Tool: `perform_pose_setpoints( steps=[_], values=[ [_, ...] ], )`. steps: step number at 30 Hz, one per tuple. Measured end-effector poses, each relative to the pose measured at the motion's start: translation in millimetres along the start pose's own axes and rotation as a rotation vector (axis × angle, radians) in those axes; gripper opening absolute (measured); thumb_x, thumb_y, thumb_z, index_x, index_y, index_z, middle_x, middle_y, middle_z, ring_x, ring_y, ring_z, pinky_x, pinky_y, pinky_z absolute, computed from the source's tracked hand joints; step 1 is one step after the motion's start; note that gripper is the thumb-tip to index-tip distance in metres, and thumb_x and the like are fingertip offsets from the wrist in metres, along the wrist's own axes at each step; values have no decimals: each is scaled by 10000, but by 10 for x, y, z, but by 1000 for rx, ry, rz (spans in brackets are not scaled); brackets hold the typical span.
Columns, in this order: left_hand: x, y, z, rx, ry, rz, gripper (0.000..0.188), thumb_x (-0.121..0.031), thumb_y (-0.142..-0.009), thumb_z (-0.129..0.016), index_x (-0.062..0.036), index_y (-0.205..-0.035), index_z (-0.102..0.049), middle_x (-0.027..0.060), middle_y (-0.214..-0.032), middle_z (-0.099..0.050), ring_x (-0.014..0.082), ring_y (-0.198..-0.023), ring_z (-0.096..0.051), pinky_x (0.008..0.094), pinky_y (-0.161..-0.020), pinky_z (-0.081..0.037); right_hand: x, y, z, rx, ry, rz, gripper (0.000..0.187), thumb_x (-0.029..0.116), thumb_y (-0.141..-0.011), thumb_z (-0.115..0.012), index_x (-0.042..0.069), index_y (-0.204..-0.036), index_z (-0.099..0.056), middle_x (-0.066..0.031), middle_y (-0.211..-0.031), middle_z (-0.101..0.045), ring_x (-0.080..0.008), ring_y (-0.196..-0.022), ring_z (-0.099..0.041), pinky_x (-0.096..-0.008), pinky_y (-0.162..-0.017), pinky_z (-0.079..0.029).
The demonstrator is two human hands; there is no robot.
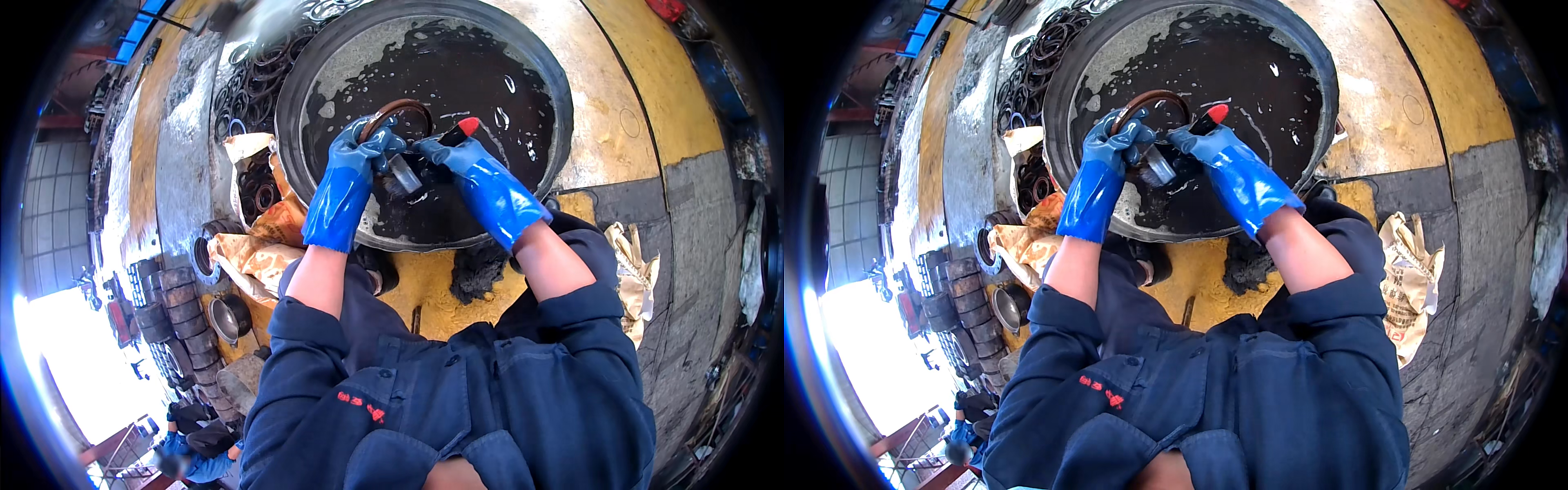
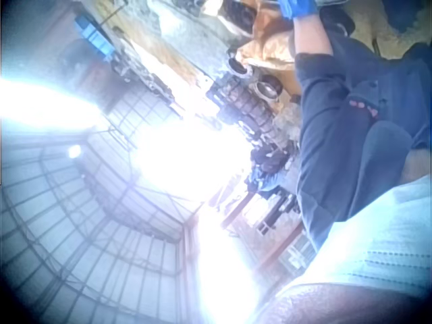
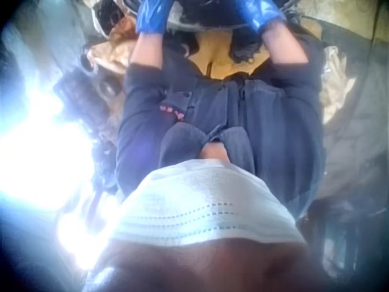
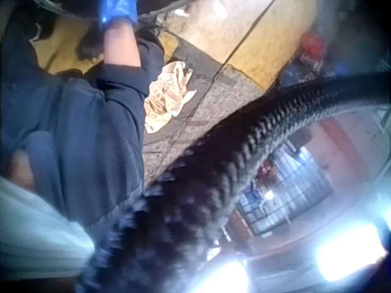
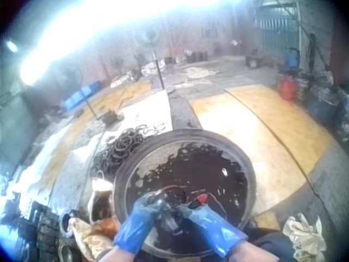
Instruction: The person repeatedly picks up small metal rings from a pile, dips them into a container of black viscous liquid, and uses a brush to coat them thoroughly. After coating, the person places the rings into a large sack. The process is repeated continuously for multiple rings.
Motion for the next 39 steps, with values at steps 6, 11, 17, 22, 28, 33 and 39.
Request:
perform_pose_setpoints(
  steps=[6,11,17,22,28,33,39],
  values=[
    [55,-12,-4,44,20,14,239,-121,-954,-681,-6,-1164,-687,80,-842,-744,73,-555,-556,202,-505,-420,7,44,-134,2,53,-53,314,322,-862,-773,94,-1078,-755,-124,-993,-761,-223,-924,-724,-353,-871,-554],
    [158,-54,66,-81,-2,51,266,-66,-931,-678,-2,-1189,-686,117,-859,-752,92,-506,-536,218,-475,-413,571,369,-237,-242,966,385,306,327,-881,-720,207,-1162,-711,-110,-1084,-727,-332,-966,-705,-424,-841,-563],
    [178,-138,421,-199,163,66,214,-133,-944,-681,-35,-1133,-691,118,-920,-769,93,-536,-565,218,-492,-430,565,413,129,-427,811,405,276,317,-878,-715,191,-1122,-727,-123,-1038,-736,-335,-960,-705,-426,-848,-561],
    [266,-150,575,-252,197,160,232,-126,-941,-662,-41,-1154,-693,117,-931,-771,93,-539,-578,218,-453,-417,306,189,121,-142,275,42,312,326,-921,-712,78,-1108,-740,-92,-991,-759,-202,-881,-720,-344,-831,-550],
    [207,-158,446,-226,142,147,290,-151,-959,-635,-56,-1230,-679,97,-938,-768,81,-546,-558,221,-463,-381,97,127,-148,1,214,80,312,316,-902,-753,97,-1123,-747,-108,-977,-764,-200,-883,-724,-331,-821,-553],
    [199,-99,360,-165,133,192,285,-146,-947,-651,-54,-1214,-684,99,-903,-759,82,-526,-503,227,-491,-387,627,359,-170,-165,757,377,242,185,-888,-732,141,-1125,-746,-94,-1077,-751,-259,-978,-723,-357,-880,-565],
    [350,-44,283,-48,187,341,294,-223,-962,-652,-94,-1225,-677,75,-980,-734,79,-583,-460,236,-527,-367,958,580,-34,-360,795,859,255,154,-862,-742,171,-1117,-750,-75,-1083,-751,-264,-978,-723,-369,-884,-571]
  ],
)
Point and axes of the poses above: each hand's wrist, its own y-axis away from the middle knuckle, its own z-axis out of the back of the hand, x = y × z, the point moved 10 cm from there along -y, towards the middle knuckle
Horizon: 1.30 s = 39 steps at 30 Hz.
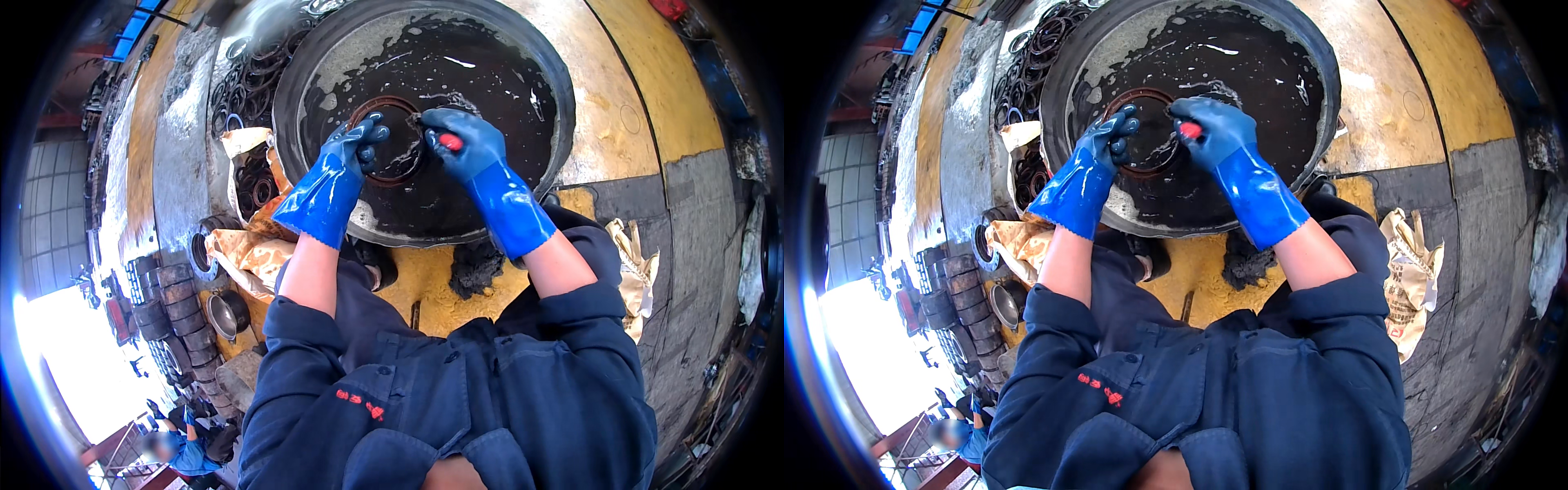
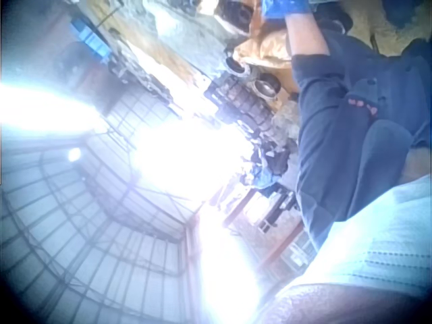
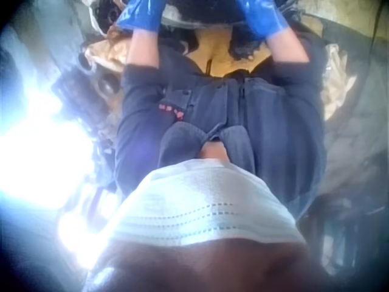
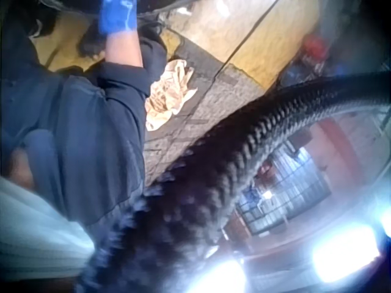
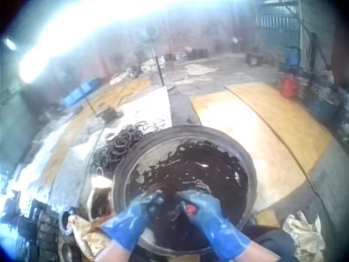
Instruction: The person repeatedly picks up small metal rings from a pile, dips them into a container of black viscous liquid, and uses a brush to coat them thoroughly. After coating, the person places the rings into a large sack. The process is repeated continuously for multiple rings.
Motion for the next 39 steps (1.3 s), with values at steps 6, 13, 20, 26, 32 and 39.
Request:
perform_pose_setpoints(
  steps=[6,13,20,26,32,39],
  values=[
    [30,-40,56,-38,-9,19,291,-204,-965,-638,-80,-1226,-674,57,-942,-739,69,-582,-481,228,-524,-371,-1073,325,-111,33,-291,-918,211,175,-915,-732,39,-1077,-739,-81,-987,-756,-161,-912,-707,-316,-870,-548],
    [30,-2,11,-69,-37,14,295,-205,-963,-649,-67,-1222,-676,39,-861,-729,72,-537,-502,225,-488,-370,-957,218,-163,242,-273,-890,251,193,-911,-746,28,-1100,-737,-84,-1005,-756,-159,-917,-706,-310,-859,-551],
    [-117,-23,-17,-36,33,-142,313,-217,-956,-671,-62,-1228,-674,34,-788,-709,81,-472,-490,233,-447,-360,-924,290,-322,239,-505,-943,292,212,-908,-760,17,-1123,-735,-87,-1024,-756,-158,-921,-706,-304,-849,-555],
    [-193,-117,73,15,-61,-222,444,-415,-1004,-601,-87,-1302,-625,17,-868,-702,87,-544,-532,229,-455,-394,-973,588,-633,267,-655,-1044,251,192,-898,-753,23,-1083,-747,-90,-991,-755,-171,-900,-707,-316,-838,-553],
    [-183,-173,13,146,190,-197,542,-529,-1029,-489,-88,-1320,-605,116,-1079,-742,166,-701,-684,264,-502,-475,-755,404,-335,364,-457,-874,213,203,-906,-712,48,-1047,-751,-89,-926,-756,-176,-886,-709,-317,-843,-544],
    [-301,163,-394,141,-655,-606,285,-303,-1009,-601,-57,-1127,-686,112,-986,-750,223,-878,-728,336,-701,-558,-521,-158,380,32,-615,-487,236,130,-946,-704,24,-1156,-724,-71,-1058,-749,-119,-951,-684,-280,-869,-541]
  ],
)
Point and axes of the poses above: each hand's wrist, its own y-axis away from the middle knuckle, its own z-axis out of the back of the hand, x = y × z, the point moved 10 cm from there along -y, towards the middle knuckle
